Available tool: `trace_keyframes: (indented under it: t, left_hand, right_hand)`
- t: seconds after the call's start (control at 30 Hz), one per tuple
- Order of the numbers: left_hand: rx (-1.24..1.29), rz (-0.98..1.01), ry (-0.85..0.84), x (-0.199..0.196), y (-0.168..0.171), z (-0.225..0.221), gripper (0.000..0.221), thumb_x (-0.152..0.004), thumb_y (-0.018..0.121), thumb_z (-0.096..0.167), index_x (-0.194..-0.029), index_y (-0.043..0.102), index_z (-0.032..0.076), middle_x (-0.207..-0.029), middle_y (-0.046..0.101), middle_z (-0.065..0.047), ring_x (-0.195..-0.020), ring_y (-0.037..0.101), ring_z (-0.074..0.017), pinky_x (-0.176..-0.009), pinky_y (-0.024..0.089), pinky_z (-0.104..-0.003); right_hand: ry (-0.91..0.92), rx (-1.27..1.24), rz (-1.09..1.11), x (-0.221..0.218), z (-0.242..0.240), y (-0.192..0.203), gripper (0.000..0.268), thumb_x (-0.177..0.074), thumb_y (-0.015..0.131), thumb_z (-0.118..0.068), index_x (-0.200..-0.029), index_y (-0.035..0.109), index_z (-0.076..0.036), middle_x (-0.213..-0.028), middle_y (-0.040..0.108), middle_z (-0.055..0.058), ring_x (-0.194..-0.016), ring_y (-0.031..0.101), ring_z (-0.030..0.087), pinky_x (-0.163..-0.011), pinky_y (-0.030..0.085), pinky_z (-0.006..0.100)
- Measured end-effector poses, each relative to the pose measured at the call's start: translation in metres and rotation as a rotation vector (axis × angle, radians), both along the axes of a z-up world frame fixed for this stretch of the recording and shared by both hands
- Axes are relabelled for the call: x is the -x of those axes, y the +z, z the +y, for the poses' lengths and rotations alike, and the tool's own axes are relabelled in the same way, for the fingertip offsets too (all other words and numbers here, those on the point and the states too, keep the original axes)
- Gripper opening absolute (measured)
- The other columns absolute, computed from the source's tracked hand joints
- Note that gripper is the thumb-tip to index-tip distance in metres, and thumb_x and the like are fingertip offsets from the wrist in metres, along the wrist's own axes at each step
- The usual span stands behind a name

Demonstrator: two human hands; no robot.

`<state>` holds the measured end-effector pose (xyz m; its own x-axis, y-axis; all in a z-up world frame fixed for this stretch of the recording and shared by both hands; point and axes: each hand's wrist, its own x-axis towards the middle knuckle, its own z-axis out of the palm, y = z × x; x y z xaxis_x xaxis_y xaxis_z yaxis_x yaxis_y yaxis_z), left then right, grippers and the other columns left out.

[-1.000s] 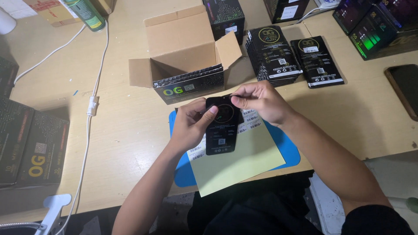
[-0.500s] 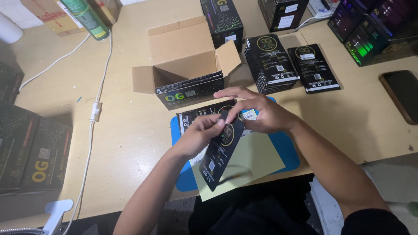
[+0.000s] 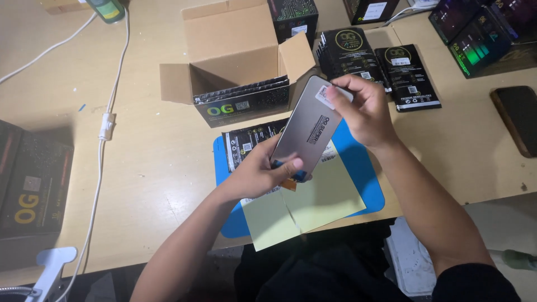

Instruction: Inspecting smartphone replacement screens and applying warranty or identification labels to them at a workstation.

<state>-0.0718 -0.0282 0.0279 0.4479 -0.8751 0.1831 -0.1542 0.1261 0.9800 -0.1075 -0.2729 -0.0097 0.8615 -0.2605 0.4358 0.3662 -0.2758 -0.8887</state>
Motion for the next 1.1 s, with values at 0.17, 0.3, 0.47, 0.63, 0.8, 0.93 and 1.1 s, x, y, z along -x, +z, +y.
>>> trace_keyframes:
  t: [0.17, 0.3, 0.47, 0.63, 0.8, 0.93, 1.1]
  left_hand:
    - [0.016, 0.093, -0.030, -0.007, -0.017, 0.006, 0.040, -0.090, 0.074, 0.016, -0.123, 0.055, 0.002, -0.094, 0.066, -0.012, -0.089, 0.069, -0.0218, -0.079, 0.067, -0.042]
    - [0.056, 0.099, 0.091, -0.016, -0.027, 0.011, 0.056, -0.087, 0.077, 0.029, -0.130, 0.050, 0.005, -0.105, 0.065, -0.007, -0.093, 0.067, -0.0167, -0.078, 0.065, -0.032]
    - [0.251, -0.018, 0.244, -0.023, -0.036, 0.008, 0.045, -0.085, 0.083, 0.010, -0.123, 0.060, 0.004, -0.101, 0.071, -0.013, -0.099, 0.068, -0.0230, -0.090, 0.058, -0.045]
    - [0.234, -0.036, 0.281, -0.021, -0.035, 0.003, 0.046, -0.088, 0.080, 0.011, -0.128, 0.058, 0.005, -0.107, 0.071, -0.012, -0.106, 0.067, -0.0248, -0.095, 0.056, -0.047]
    - [0.225, -0.066, 0.299, -0.020, -0.035, 0.002, 0.044, -0.089, 0.079, 0.008, -0.127, 0.059, 0.005, -0.105, 0.070, -0.012, -0.101, 0.066, -0.0238, -0.092, 0.056, -0.046]
    - [0.214, -0.063, 0.301, -0.014, -0.031, 0.002, 0.045, -0.089, 0.079, 0.007, -0.128, 0.058, 0.005, -0.104, 0.070, -0.012, -0.102, 0.066, -0.0226, -0.092, 0.056, -0.045]
    - [0.202, -0.104, 0.299, -0.013, -0.026, 0.001, 0.041, -0.090, 0.078, 0.007, -0.126, 0.058, 0.006, -0.102, 0.069, -0.010, -0.098, 0.068, -0.0230, -0.090, 0.058, -0.044]
  right_hand:
    - [0.076, 0.093, 0.028, 0.017, 0.006, 0.024, 0.091, -0.097, 0.025, -0.072, -0.138, 0.053, 0.004, -0.085, 0.066, 0.013, -0.066, 0.067, 0.020, -0.053, 0.053, 0.028]
    - [0.007, 0.134, 0.165, 0.034, 0.017, 0.052, 0.075, -0.098, 0.040, -0.057, -0.147, 0.041, -0.001, -0.100, 0.066, 0.008, -0.072, 0.064, 0.016, -0.058, 0.044, 0.027]
    - [0.049, 0.765, 0.454, 0.074, 0.057, 0.013, 0.030, -0.087, 0.072, -0.035, -0.100, 0.076, -0.008, -0.074, 0.073, 0.018, -0.069, 0.072, 0.035, -0.064, 0.055, 0.043]
    - [0.087, 0.873, 0.562, 0.091, 0.078, -0.015, 0.035, -0.096, 0.061, -0.037, -0.113, 0.075, -0.009, -0.092, 0.076, 0.014, -0.091, 0.075, 0.034, -0.086, 0.056, 0.044]
    - [-0.154, 0.840, 0.501, 0.098, 0.088, -0.044, 0.034, -0.091, 0.073, -0.042, -0.116, 0.077, -0.020, -0.091, 0.068, 0.001, -0.093, 0.070, 0.025, -0.087, 0.052, 0.042]
    - [-0.183, 0.854, 0.494, 0.096, 0.091, -0.054, 0.034, -0.090, 0.073, -0.038, -0.120, 0.077, -0.022, -0.089, 0.068, 0.000, -0.092, 0.069, 0.023, -0.086, 0.051, 0.042]
    - [-0.144, 0.763, 0.514, 0.093, 0.094, -0.041, 0.032, -0.090, 0.074, -0.029, -0.118, 0.077, -0.014, -0.082, 0.067, 0.004, -0.090, 0.068, 0.028, -0.088, 0.049, 0.048]
